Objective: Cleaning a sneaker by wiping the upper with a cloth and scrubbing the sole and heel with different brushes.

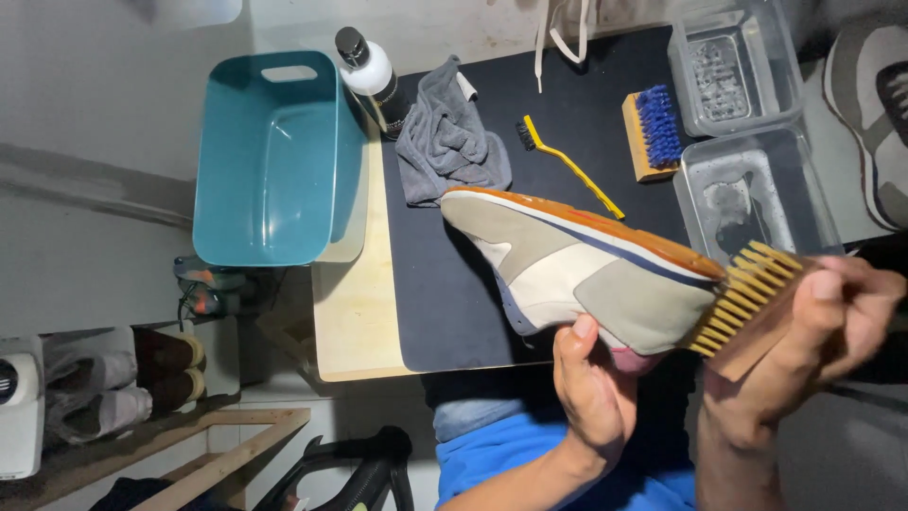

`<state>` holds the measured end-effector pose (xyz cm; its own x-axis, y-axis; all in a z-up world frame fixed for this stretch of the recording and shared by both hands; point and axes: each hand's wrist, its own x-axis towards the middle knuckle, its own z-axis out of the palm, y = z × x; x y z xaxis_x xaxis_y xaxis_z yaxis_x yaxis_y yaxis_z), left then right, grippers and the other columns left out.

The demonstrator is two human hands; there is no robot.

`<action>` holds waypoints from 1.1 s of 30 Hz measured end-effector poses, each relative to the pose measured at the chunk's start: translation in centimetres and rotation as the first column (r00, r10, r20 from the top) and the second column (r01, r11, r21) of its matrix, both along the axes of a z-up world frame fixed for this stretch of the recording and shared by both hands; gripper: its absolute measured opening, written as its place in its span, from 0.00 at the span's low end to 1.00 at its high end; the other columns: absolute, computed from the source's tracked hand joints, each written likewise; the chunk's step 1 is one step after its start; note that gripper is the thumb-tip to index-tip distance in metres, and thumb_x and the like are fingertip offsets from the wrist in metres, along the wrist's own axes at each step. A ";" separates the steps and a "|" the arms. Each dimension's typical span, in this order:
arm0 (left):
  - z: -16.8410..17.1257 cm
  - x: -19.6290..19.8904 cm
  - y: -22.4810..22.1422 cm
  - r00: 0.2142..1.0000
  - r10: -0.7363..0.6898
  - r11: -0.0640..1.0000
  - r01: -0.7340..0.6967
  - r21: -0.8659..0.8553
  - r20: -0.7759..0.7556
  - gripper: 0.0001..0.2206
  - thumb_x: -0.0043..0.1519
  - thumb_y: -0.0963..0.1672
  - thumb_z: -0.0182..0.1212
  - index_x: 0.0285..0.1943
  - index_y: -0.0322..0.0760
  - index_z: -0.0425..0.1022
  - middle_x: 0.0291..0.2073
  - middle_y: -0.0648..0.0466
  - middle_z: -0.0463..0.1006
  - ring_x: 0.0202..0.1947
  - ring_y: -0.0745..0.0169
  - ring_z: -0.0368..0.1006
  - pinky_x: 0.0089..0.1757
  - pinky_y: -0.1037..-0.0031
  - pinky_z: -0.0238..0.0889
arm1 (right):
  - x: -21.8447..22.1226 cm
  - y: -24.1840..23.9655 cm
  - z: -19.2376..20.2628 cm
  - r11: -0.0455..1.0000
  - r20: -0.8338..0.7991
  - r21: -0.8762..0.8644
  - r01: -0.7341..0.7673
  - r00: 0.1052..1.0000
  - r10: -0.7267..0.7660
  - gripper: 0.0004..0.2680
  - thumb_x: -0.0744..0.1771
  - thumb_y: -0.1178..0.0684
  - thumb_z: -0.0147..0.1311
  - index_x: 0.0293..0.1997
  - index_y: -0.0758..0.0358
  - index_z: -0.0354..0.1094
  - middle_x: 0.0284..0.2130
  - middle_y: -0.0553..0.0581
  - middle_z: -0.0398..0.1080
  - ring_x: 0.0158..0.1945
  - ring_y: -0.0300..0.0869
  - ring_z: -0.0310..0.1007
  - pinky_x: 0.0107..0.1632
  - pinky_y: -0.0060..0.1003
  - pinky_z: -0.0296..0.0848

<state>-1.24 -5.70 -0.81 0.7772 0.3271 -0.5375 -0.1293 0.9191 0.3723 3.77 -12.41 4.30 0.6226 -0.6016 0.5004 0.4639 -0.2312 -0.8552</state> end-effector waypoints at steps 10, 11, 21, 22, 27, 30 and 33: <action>-3.3 -2.6 1.6 0.981 0.172 0.963 -0.187 -0.192 -0.095 0.08 0.59 0.45 0.50 0.26 0.46 0.61 0.28 0.56 0.70 0.34 0.60 0.67 0.45 0.66 0.64 | -1.1 0.9 -1.1 0.813 -0.465 0.546 -0.202 0.734 0.495 0.13 0.69 0.41 0.51 0.49 0.59 0.62 0.40 0.56 0.71 0.42 0.39 0.74 0.45 0.30 0.73; -3.6 -2.9 2.0 0.975 0.199 0.962 -0.213 -0.169 -0.097 0.09 0.58 0.44 0.50 0.24 0.46 0.58 0.24 0.58 0.66 0.31 0.62 0.64 0.42 0.68 0.63 | -1.2 0.9 -1.1 0.802 -0.475 0.553 -0.227 0.705 0.527 0.12 0.69 0.42 0.50 0.49 0.60 0.62 0.42 0.58 0.72 0.43 0.41 0.75 0.46 0.32 0.74; 3.9 -3.1 12.3 0.693 -0.647 0.414 0.668 0.618 -0.317 0.17 0.59 0.46 0.53 0.17 0.39 0.56 0.14 0.58 0.58 0.17 0.70 0.58 0.21 0.74 0.52 | -2.6 -2.3 1.1 0.888 -0.402 0.215 -0.406 0.792 0.459 0.08 0.67 0.53 0.57 0.49 0.58 0.64 0.47 0.54 0.69 0.47 0.35 0.71 0.55 0.25 0.72; 3.7 -3.1 12.5 0.646 -0.652 0.217 0.660 0.719 -0.397 0.20 0.61 0.49 0.51 0.19 0.39 0.52 0.16 0.58 0.52 0.20 0.67 0.52 0.25 0.68 0.47 | -3.2 -1.9 2.6 0.846 -0.527 0.104 -0.523 0.693 0.493 0.09 0.64 0.58 0.59 0.46 0.62 0.67 0.41 0.57 0.69 0.41 0.37 0.71 0.47 0.26 0.69; 2.4 -3.7 11.5 0.525 -0.613 -0.277 0.558 0.783 -0.591 0.21 0.67 0.53 0.46 0.30 0.33 0.62 0.23 0.39 0.69 0.28 0.32 0.63 0.36 0.49 0.53 | -3.9 2.1 5.3 0.684 -0.682 -0.318 -0.657 0.659 0.317 0.07 0.59 0.55 0.66 0.34 0.60 0.72 0.30 0.53 0.70 0.29 0.35 0.67 0.32 0.25 0.66; 2.3 -4.1 11.0 0.492 -0.592 -0.386 0.523 0.760 -0.639 0.22 0.66 0.53 0.46 0.26 0.32 0.61 0.22 0.37 0.69 0.27 0.30 0.64 0.35 0.43 0.53 | -2.3 3.6 5.3 0.716 -0.704 -0.381 -0.585 0.686 0.185 0.05 0.61 0.56 0.66 0.32 0.61 0.72 0.26 0.52 0.66 0.24 0.35 0.62 0.32 0.27 0.63; 3.9 -2.9 12.0 0.615 -0.665 -0.321 0.275 0.906 -0.423 0.12 0.62 0.47 0.50 0.34 0.31 0.66 0.28 0.40 0.73 0.29 0.27 0.67 0.29 0.44 0.55 | 0.3 4.2 4.5 0.739 -0.691 -0.401 -0.541 0.709 0.145 0.07 0.64 0.58 0.68 0.36 0.64 0.72 0.28 0.54 0.63 0.25 0.36 0.60 0.34 0.30 0.63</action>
